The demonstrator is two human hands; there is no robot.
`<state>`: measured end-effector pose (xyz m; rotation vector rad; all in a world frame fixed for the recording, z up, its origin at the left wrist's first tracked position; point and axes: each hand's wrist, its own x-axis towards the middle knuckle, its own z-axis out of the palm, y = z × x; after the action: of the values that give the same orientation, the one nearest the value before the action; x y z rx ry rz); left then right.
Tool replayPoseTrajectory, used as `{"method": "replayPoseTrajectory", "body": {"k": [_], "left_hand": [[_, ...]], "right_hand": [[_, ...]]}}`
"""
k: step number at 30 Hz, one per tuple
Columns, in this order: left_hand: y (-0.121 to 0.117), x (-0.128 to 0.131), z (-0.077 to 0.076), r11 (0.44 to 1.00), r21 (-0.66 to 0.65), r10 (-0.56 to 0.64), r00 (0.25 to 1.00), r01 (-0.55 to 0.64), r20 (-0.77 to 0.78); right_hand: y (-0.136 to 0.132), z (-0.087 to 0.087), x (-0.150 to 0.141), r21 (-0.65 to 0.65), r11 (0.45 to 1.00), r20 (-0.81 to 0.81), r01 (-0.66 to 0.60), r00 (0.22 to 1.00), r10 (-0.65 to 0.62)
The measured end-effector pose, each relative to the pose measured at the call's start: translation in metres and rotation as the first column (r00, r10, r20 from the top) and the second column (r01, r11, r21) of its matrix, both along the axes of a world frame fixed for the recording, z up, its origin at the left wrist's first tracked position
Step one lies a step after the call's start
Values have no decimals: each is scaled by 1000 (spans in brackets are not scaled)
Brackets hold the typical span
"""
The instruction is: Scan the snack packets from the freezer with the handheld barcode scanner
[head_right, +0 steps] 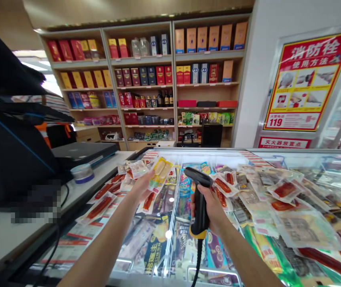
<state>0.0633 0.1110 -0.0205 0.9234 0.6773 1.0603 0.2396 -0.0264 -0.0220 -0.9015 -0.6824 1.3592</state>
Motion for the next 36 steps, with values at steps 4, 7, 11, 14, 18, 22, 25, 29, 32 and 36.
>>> {"method": "replayPoseTrajectory", "body": {"k": [4, 7, 11, 14, 18, 22, 25, 29, 32, 36], "left_hand": [[-8, 6, -2, 993, -97, -45, 988, 59, 146], [-5, 4, -6, 993, -114, 20, 982, 1, 187], [0, 0, -10, 995, -79, 64, 990, -55, 125], [2, 0, -13, 994, 31, 110, 994, -109, -9], [4, 0, -22, 897, 412, 304, 900, -161, -311], [7, -3, -36, 615, 788, 540, 736, -15, -407], [8, -5, -42, 388, 902, 681, 602, 187, -417], [9, -9, -39, 342, 924, 778, 498, 174, -382], [15, -14, -39, 411, 893, 803, 393, 181, -449], [26, -23, -47, 491, 850, 794, 305, 191, -527]], "right_hand": [[-2, -6, -3, -7, 997, 51, -83, 995, 83], [-6, -10, -10, -24, 993, 115, -116, 986, 118], [-9, -13, -16, -48, 988, 167, -150, 974, 156], [-9, -12, -15, -33, 990, 155, -136, 978, 139], [-9, -5, -10, 5, 995, 95, -96, 991, 95], [-8, 1, -3, 51, 997, 30, -63, 998, 61], [-7, 3, 2, 10, 999, 8, -47, 999, 47], [-5, 0, 7, -24, 995, -7, -101, 995, 101], [-4, -1, 10, -35, 990, 9, -133, 991, 134], [-3, -1, 11, -121, 983, 81, -135, 986, 145]]}}
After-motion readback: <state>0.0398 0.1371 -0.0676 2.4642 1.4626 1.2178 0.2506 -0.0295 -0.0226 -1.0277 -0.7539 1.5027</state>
